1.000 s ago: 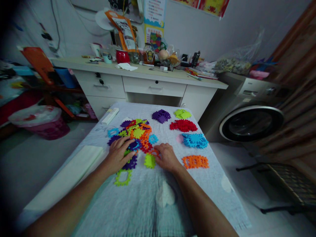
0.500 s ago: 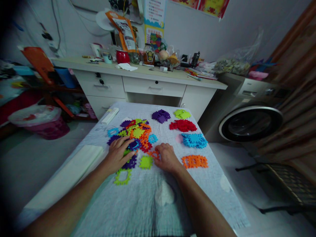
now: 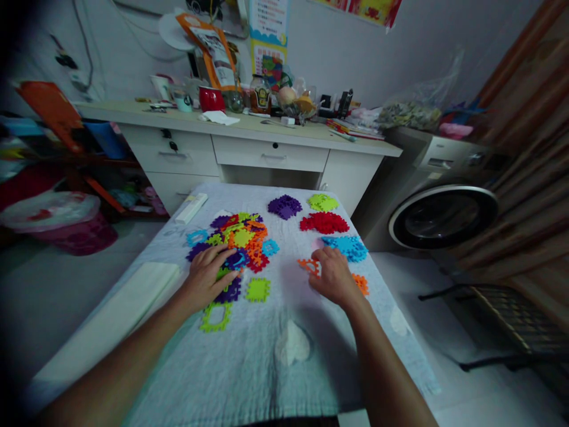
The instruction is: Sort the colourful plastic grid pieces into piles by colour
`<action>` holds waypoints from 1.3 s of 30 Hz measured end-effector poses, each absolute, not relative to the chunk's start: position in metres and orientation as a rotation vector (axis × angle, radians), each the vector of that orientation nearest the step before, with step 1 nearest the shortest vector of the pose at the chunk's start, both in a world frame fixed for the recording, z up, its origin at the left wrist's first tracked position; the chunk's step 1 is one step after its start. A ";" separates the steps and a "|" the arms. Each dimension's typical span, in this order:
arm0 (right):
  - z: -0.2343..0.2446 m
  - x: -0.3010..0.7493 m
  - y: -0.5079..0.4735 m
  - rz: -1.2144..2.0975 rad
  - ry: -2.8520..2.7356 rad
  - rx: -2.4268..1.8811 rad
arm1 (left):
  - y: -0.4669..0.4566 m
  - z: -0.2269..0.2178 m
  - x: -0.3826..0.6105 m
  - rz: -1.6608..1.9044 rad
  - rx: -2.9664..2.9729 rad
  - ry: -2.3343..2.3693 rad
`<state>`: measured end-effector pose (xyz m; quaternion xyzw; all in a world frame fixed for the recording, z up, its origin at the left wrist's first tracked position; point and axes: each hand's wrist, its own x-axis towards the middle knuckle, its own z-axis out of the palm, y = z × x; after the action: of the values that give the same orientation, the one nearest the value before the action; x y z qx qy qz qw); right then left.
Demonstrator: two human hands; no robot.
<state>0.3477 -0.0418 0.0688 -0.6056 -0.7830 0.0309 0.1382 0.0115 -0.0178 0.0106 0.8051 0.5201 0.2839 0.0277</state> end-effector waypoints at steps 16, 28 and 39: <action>0.061 0.438 -0.083 -0.058 -2.078 -2.131 | -0.014 0.006 0.009 0.865 2.499 1.588; 0.067 0.408 -0.076 -0.003 -2.061 -2.054 | -0.016 0.012 0.008 0.857 2.445 1.554; 0.073 0.258 -0.054 0.485 -2.615 -1.405 | -0.020 0.016 -0.004 0.511 2.481 1.449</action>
<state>0.2578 -0.0540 0.0726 -0.4661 -0.8675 0.1607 0.0667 -0.0040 -0.0196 0.0164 0.8449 0.4934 0.1738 0.1115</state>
